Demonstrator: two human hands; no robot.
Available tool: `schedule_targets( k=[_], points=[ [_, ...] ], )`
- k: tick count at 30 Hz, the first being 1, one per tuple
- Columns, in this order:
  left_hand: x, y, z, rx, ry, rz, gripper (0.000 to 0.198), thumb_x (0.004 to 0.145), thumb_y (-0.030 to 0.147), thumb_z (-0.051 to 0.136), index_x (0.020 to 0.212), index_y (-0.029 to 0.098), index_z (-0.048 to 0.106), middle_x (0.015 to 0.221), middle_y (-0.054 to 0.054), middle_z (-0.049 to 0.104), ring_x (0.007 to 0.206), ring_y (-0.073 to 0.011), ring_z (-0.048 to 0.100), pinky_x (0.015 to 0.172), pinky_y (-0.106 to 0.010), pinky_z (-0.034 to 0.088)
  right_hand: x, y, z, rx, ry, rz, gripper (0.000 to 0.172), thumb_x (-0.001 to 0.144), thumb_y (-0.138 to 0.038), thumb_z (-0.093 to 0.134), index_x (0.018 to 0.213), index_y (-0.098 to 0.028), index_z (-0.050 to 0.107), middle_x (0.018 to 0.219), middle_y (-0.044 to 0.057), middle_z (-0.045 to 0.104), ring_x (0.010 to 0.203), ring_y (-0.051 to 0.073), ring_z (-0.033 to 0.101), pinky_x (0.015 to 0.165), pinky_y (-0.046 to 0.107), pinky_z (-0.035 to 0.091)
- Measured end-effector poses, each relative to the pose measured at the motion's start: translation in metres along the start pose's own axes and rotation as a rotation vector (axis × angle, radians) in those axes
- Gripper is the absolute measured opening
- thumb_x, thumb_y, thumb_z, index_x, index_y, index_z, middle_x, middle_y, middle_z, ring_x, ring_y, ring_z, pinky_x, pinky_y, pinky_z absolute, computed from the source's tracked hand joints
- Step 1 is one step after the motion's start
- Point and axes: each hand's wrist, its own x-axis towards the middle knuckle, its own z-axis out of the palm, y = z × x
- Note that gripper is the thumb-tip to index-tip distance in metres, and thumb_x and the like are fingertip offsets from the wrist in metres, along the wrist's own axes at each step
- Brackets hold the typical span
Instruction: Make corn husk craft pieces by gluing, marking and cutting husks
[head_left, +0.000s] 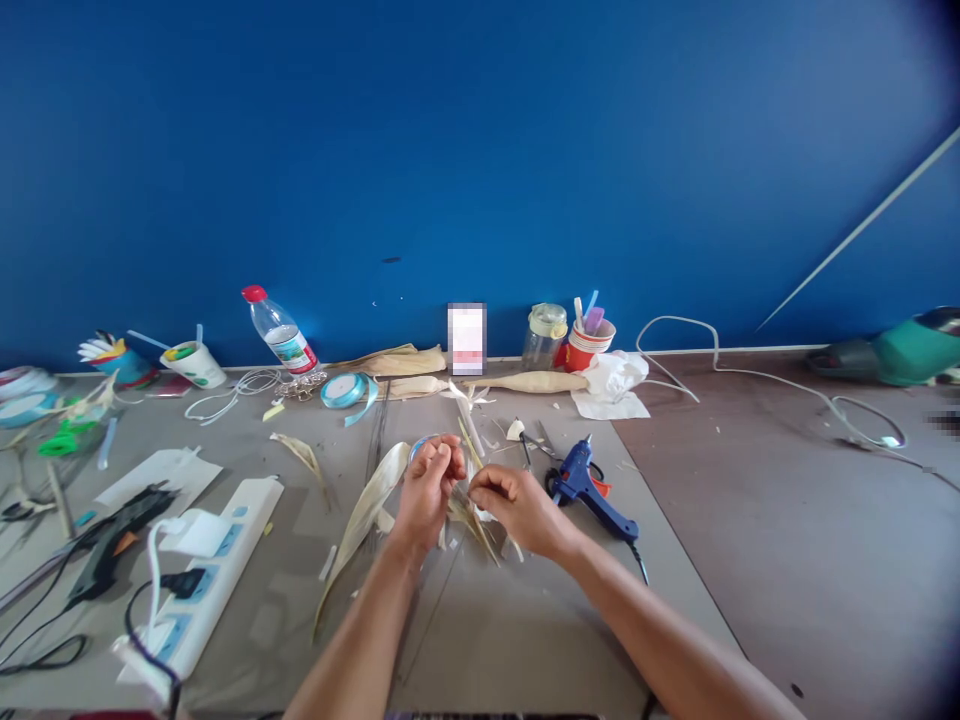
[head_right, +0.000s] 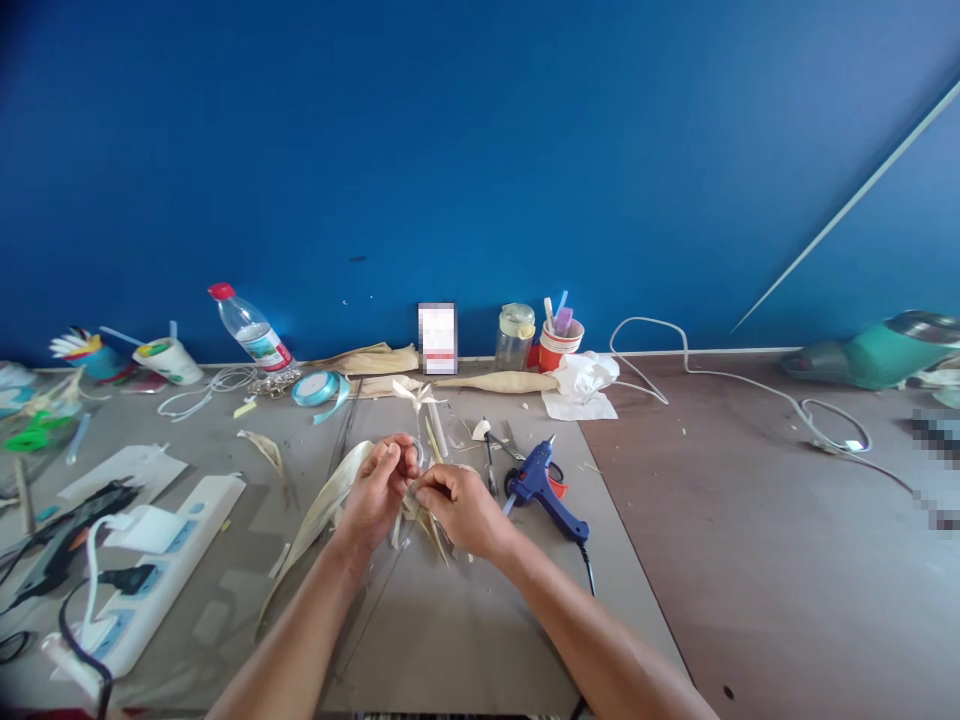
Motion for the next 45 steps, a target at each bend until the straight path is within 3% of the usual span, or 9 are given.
schedule_targets(
  k=[11,19,24,27,29,32,38,42,45],
  points=[
    [0.015,-0.009,-0.017,0.113,0.453,0.280,0.035,0.079,0.041,0.064,0.107,0.023,0.056,0.111,-0.005,0.057,0.085,-0.0125,0.062,0.083,-0.029,0.046,0.003,-0.002,-0.023,0.086,0.080,-0.012,0.017,0.082,-0.030,0.052,0.074,-0.015,0.057,0.063,-0.003,0.047,0.057,0.009,0.040,0.056,0.022,0.033],
    [0.004,-0.005,-0.008,0.094,0.097,0.229,0.048,0.076,0.053,0.063,0.114,0.023,0.060,0.133,-0.011,0.051,0.107,-0.0229,0.058,0.091,-0.034,0.043,0.000,-0.005,-0.016,0.139,-0.108,0.029,0.016,0.080,-0.029,0.056,0.073,-0.015,0.057,0.064,-0.002,0.051,0.058,0.009,0.041,0.055,0.022,0.034],
    [-0.005,0.003,-0.003,0.081,-0.100,0.165,0.064,0.076,0.056,0.062,0.133,0.031,0.046,0.149,-0.012,0.033,0.075,-0.0136,0.058,0.070,-0.030,0.046,-0.001,-0.003,-0.010,0.257,-0.215,0.083,0.019,0.078,-0.031,0.058,0.069,-0.015,0.054,0.060,-0.004,0.046,0.055,0.008,0.038,0.053,0.022,0.032],
    [-0.006,0.006,-0.002,0.041,-0.139,0.119,0.062,0.076,0.050,0.065,0.132,0.030,0.047,0.132,-0.012,0.051,0.063,-0.0089,0.051,0.060,-0.026,0.042,-0.003,-0.002,-0.006,0.298,-0.274,0.093,0.021,0.078,-0.033,0.059,0.067,-0.016,0.053,0.060,-0.004,0.044,0.055,0.007,0.038,0.054,0.022,0.031],
    [-0.005,0.005,-0.002,0.021,-0.140,0.110,0.052,0.075,0.046,0.068,0.120,0.023,0.057,0.096,-0.007,0.063,0.057,-0.0077,0.045,0.056,-0.024,0.038,-0.003,-0.001,-0.005,0.316,-0.281,0.084,0.023,0.078,-0.035,0.060,0.067,-0.016,0.053,0.060,-0.004,0.045,0.055,0.007,0.038,0.054,0.022,0.031],
    [-0.002,0.001,-0.003,0.092,-0.057,0.106,0.030,0.078,0.044,0.065,0.089,0.017,0.067,0.058,0.002,0.048,0.052,-0.0089,0.040,0.052,-0.022,0.033,-0.001,0.002,-0.004,0.344,-0.229,0.074,0.028,0.078,-0.041,0.061,0.069,-0.016,0.053,0.060,-0.005,0.045,0.054,0.007,0.037,0.053,0.022,0.030],
    [-0.006,-0.006,-0.005,0.524,0.009,0.285,0.011,0.077,0.029,0.068,0.071,0.020,0.071,0.072,-0.004,0.064,0.068,-0.0168,0.054,0.066,-0.026,0.039,0.004,0.004,-0.006,0.432,-0.060,0.088,0.035,0.072,-0.049,0.066,0.069,-0.016,0.053,0.059,-0.004,0.046,0.052,0.007,0.037,0.053,0.023,0.030],
    [-0.011,-0.008,-0.004,0.555,-0.020,0.308,0.004,0.075,0.022,0.069,0.072,0.021,0.071,0.069,-0.004,0.065,0.066,-0.0173,0.054,0.067,-0.026,0.039,0.006,0.000,-0.013,0.460,0.010,0.079,0.034,0.072,-0.048,0.066,0.068,-0.016,0.054,0.057,-0.004,0.046,0.052,0.008,0.038,0.053,0.023,0.030],
    [-0.010,-0.006,-0.003,0.454,0.137,0.337,0.007,0.075,0.024,0.070,0.070,0.019,0.070,0.071,-0.004,0.064,0.068,-0.0162,0.054,0.068,-0.025,0.040,0.007,-0.001,-0.019,0.472,0.083,0.087,0.034,0.070,-0.048,0.067,0.069,-0.017,0.055,0.057,-0.003,0.048,0.053,0.008,0.038,0.053,0.023,0.030]
  ],
)
